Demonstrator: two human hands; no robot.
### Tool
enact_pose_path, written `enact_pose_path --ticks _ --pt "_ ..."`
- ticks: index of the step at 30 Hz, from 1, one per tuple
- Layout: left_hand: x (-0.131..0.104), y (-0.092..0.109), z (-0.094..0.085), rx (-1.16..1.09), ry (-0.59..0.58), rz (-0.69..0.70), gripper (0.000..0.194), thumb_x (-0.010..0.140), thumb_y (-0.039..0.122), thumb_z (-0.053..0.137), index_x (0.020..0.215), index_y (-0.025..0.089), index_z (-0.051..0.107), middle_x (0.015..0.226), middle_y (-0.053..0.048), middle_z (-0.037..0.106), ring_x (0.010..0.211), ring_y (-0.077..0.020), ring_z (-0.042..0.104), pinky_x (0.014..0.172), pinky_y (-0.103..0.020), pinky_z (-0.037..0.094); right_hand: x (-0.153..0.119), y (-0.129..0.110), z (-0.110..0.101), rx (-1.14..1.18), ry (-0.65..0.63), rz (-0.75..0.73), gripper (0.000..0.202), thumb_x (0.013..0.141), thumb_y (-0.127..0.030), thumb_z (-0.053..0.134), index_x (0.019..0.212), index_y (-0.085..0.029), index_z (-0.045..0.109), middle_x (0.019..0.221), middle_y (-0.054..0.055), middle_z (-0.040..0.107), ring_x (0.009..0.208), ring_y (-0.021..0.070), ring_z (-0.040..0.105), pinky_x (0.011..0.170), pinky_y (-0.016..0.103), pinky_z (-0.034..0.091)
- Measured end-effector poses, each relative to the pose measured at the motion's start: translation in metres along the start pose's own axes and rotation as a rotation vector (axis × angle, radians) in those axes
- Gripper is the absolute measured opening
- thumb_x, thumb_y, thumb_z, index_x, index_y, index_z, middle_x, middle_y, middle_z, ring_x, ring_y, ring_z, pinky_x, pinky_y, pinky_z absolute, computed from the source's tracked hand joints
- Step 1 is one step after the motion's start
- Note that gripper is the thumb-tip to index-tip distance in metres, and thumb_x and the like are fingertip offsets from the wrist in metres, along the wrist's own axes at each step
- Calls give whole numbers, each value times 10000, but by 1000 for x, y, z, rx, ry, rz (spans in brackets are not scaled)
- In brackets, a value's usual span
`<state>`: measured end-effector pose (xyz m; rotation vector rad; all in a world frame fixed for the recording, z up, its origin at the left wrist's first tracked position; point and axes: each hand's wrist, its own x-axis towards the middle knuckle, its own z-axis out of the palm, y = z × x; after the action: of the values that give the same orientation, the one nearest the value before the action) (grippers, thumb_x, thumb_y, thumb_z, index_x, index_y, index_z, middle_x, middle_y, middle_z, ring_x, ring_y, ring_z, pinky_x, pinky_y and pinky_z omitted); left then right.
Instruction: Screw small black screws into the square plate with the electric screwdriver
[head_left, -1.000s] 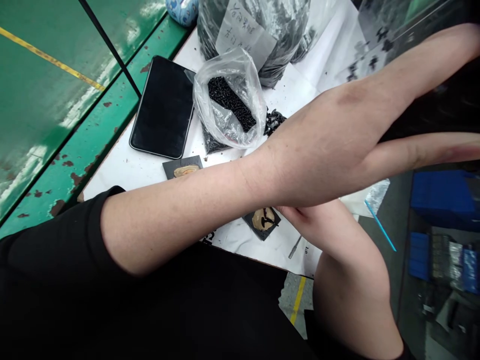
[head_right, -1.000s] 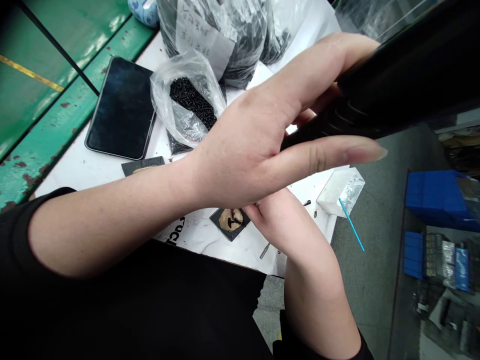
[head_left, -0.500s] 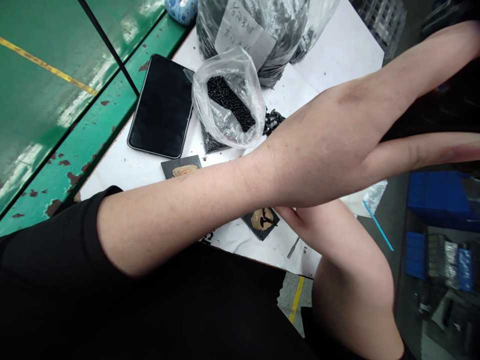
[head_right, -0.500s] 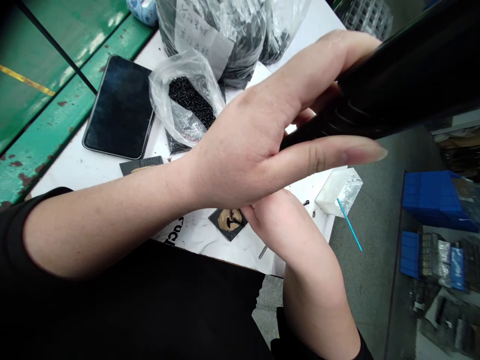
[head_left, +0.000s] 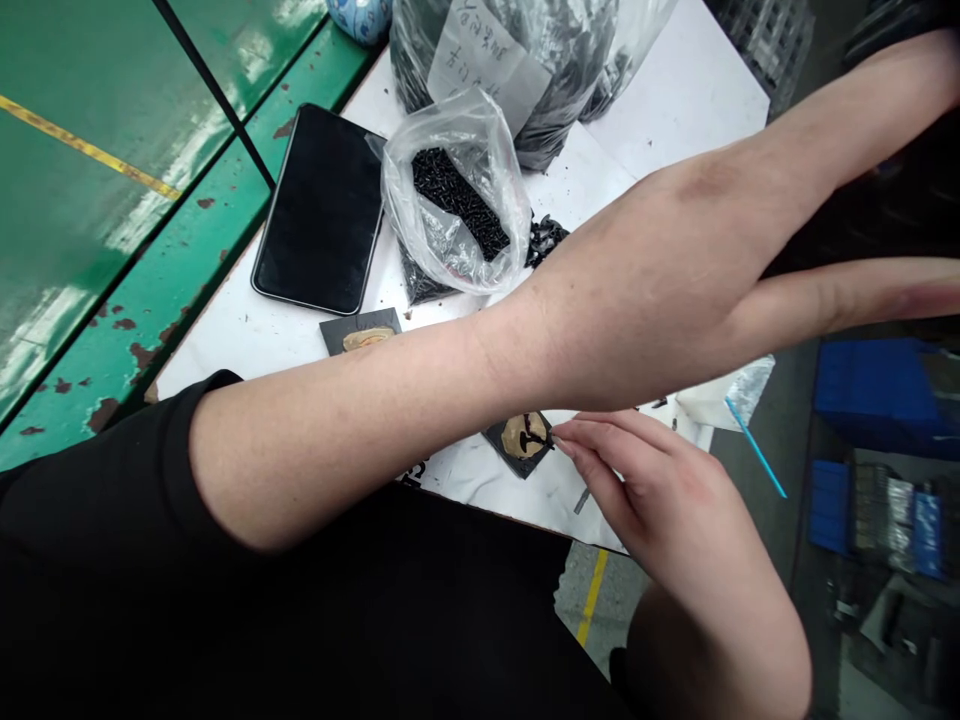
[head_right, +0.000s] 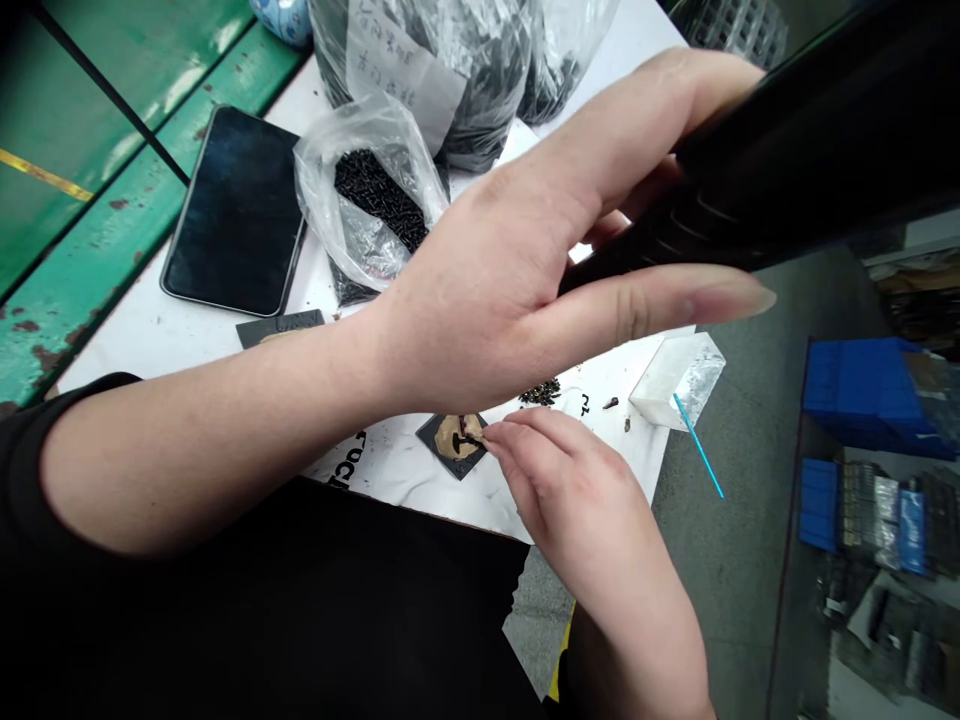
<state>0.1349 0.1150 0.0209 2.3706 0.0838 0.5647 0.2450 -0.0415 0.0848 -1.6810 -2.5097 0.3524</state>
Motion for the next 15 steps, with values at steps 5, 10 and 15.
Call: enact_pose_path --ticks 5,10,15 --pt "26 -41 -14 126 -429 116 1349 521 170 -431 1787 123 33 1780 -47 37 1421 -264 475 710 -229 230 -13 -10 12 -68 43 29 151 1110 -203 680 1218 -215 785 1172 70 800 993 227 793 863 369 656" --pt "49 -63 -27 266 -160 54 1206 687 278 -377 1813 204 47 1790 -19 198 1454 -291 481 747 -212 287 -16 -15 19 -123 91 50 165 1097 -190 694 1232 -197 788 1178 81 798 997 241 789 839 398 644" --pt "37 -54 -15 335 -161 14 1280 591 201 -400 1798 155 24 1792 -48 102 1423 -251 490 733 -223 241 -16 -22 20 -138 93 63 170 1099 -193 687 1248 -214 766 1179 77 798 986 247 774 867 424 641"
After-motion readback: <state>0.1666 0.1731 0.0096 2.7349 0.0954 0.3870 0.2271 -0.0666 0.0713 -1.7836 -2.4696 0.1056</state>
